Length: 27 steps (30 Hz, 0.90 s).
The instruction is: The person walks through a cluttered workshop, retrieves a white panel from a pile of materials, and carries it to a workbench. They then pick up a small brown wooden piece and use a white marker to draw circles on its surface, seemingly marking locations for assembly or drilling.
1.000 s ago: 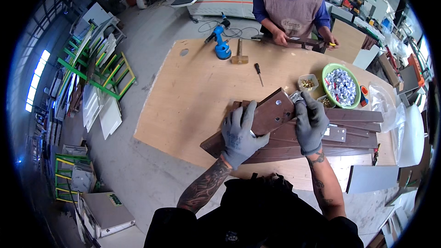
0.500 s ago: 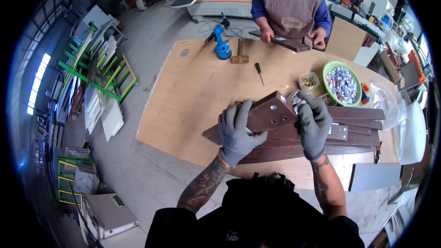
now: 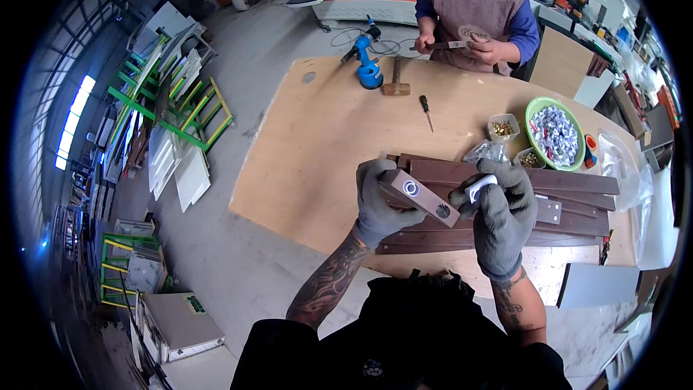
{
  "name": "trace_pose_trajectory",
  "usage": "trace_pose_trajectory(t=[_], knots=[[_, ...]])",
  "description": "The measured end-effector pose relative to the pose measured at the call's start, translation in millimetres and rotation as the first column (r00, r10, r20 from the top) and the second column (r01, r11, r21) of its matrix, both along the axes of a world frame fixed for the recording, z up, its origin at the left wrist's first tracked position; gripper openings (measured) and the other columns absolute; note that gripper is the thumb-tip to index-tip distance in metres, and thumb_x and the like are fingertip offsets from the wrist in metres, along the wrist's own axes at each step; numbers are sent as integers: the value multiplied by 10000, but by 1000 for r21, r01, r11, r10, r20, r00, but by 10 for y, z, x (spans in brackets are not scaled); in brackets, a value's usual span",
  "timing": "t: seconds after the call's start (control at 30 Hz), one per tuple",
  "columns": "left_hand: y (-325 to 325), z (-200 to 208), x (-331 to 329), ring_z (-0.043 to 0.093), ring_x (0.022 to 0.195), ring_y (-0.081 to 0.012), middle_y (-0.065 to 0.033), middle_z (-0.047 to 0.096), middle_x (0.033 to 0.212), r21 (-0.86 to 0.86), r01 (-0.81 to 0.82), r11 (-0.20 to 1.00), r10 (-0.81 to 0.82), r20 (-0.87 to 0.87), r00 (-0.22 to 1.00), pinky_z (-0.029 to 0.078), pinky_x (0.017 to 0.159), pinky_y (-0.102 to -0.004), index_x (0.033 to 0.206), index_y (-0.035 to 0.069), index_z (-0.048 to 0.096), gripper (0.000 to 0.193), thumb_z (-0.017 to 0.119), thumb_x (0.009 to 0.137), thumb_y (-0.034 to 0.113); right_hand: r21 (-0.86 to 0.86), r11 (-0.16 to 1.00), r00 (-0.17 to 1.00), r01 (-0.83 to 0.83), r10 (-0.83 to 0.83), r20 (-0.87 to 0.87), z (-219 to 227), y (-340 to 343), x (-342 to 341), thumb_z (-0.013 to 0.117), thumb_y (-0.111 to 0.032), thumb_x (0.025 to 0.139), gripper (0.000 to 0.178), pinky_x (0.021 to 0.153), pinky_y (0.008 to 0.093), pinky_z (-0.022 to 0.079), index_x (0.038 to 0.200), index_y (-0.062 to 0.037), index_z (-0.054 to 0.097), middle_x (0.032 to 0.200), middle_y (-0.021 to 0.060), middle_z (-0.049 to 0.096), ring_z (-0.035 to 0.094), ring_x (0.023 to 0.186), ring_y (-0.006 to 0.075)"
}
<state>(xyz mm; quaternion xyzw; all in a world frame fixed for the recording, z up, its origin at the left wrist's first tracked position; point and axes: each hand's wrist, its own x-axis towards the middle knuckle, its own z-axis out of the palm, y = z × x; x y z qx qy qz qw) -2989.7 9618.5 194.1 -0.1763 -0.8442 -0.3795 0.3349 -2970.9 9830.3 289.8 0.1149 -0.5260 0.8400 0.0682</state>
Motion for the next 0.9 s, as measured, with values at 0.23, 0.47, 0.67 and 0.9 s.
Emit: trace_pose_trajectory(t=[0.23, 0.47, 0.67, 0.9], knots=[[-25, -55, -21, 524, 1059, -350, -163, 496, 1145, -59, 3, 998, -9, -99, 995, 475, 925, -492, 1243, 23, 465, 964, 980, 535, 427, -5, 1000, 1000, -13, 13, 12, -26, -39, 88, 632, -158, 980, 275, 686, 272, 583, 1151, 55, 611, 918, 121, 707, 705, 808, 159], [-39, -115, -23, 530, 1059, -346, -164, 500, 1154, -66, 10, 998, -16, -102, 995, 472, 932, -499, 1234, 24, 462, 973, 967, 557, 508, 9, 1000, 1000, 3, -3, -22, -73, -17, 123, 683, -225, 955, 319, 739, 281, 568, 1110, 49, 630, 1019, 133, 695, 681, 829, 143], [-30, -102, -17, 529, 1068, -345, -161, 500, 1167, -61, 26, 998, -33, -113, 993, 471, 944, -509, 1249, 27, 445, 973, 962, 572, 498, 27, 1000, 1000, -5, 5, -9, -82, 8, 139, 719, -287, 940, 380, 773, 280, 545, 1099, 46, 628, 1052, 127, 688, 661, 861, 136], [-74, -106, -7, 518, 1094, -338, -153, 486, 1189, -79, 40, 996, -48, -103, 994, 469, 965, -508, 1276, 42, 428, 982, 960, 585, 492, 33, 999, 1000, -19, 19, 3, -118, 13, 133, 736, -292, 925, 377, 791, 288, 549, 1080, 34, 626, 1069, 129, 694, 666, 890, 141]])
